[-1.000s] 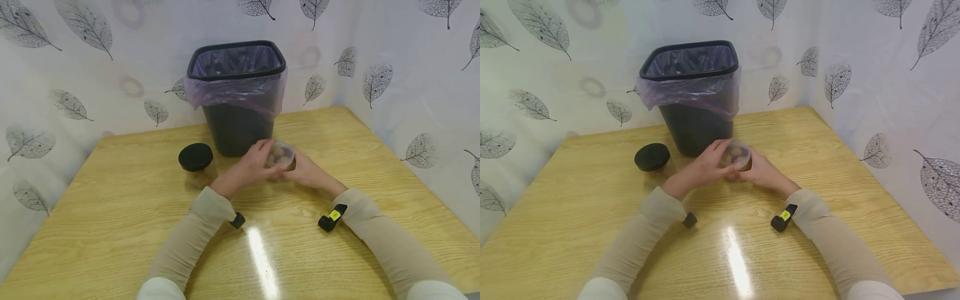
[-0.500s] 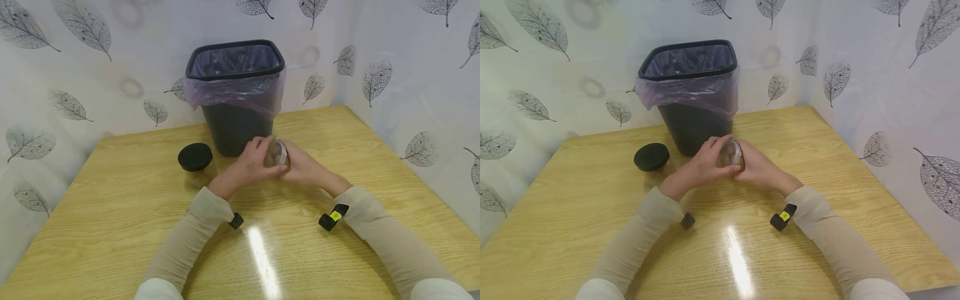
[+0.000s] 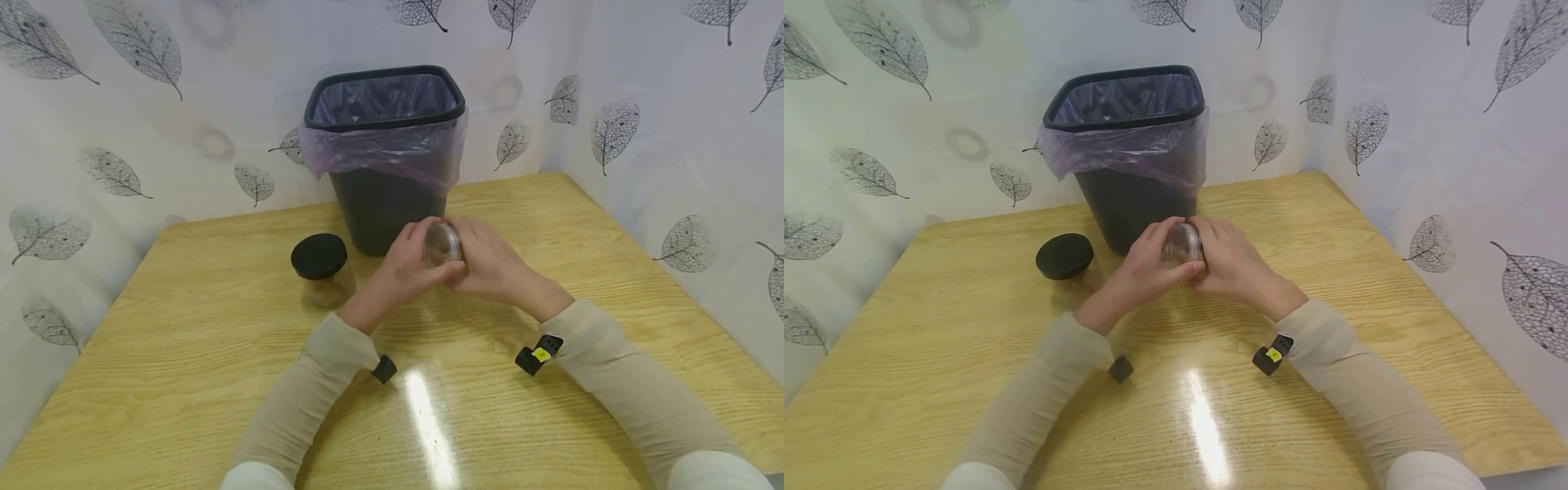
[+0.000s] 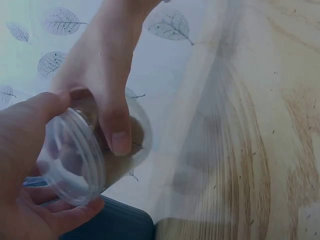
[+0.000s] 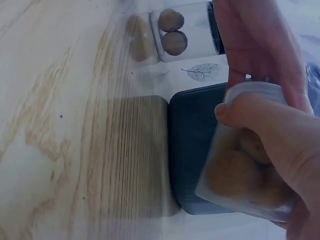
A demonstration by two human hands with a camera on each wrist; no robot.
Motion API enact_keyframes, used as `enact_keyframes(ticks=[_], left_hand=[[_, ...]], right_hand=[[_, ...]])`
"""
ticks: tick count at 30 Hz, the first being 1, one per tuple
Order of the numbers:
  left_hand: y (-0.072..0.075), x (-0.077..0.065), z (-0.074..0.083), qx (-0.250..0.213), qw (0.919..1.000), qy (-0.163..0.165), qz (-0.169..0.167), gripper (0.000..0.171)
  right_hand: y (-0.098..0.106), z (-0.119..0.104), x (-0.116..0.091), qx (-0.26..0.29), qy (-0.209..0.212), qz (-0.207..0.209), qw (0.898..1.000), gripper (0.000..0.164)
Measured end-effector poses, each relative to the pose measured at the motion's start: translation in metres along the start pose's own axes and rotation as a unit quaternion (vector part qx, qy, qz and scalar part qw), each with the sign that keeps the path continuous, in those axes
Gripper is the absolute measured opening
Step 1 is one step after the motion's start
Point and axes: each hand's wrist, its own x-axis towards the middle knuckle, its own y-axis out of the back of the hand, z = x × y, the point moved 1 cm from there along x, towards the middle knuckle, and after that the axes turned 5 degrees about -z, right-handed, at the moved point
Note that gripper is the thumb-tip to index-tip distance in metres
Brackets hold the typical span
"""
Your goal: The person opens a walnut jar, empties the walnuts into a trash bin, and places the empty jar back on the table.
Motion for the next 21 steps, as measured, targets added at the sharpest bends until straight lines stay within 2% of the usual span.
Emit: enact_keyframes(ticks=[4,6,8,11,15,21], left_hand=[[-0.002,-0.002,0.000,-0.050,0.9981,0.023,0.028,0.078],[-0.004,-0.003,0.000,-0.066,0.9968,0.030,0.033,0.078],[-0.006,-0.003,0.000,-0.065,0.9969,0.021,0.039,0.077],[-0.010,-0.002,-0.001,-0.024,0.9977,-0.026,0.058,0.072],[-0.012,-0.002,-0.005,0.049,0.9906,-0.084,0.097,0.067],[-0.015,-0.001,-0.006,0.076,0.9836,-0.099,0.130,0.076]], right_hand=[[0.002,-0.005,0.004,-0.084,0.037,0.062,0.994,0.091],[0.004,-0.007,0.006,-0.110,0.045,0.075,0.990,0.088],[0.006,-0.008,0.007,-0.123,0.044,0.073,0.989,0.088],[0.010,-0.011,0.007,-0.134,0.038,0.055,0.989,0.090],[0.015,-0.017,0.009,-0.132,0.029,0.037,0.990,0.090],[0.015,-0.024,0.012,-0.131,0.032,0.045,0.990,0.084]])
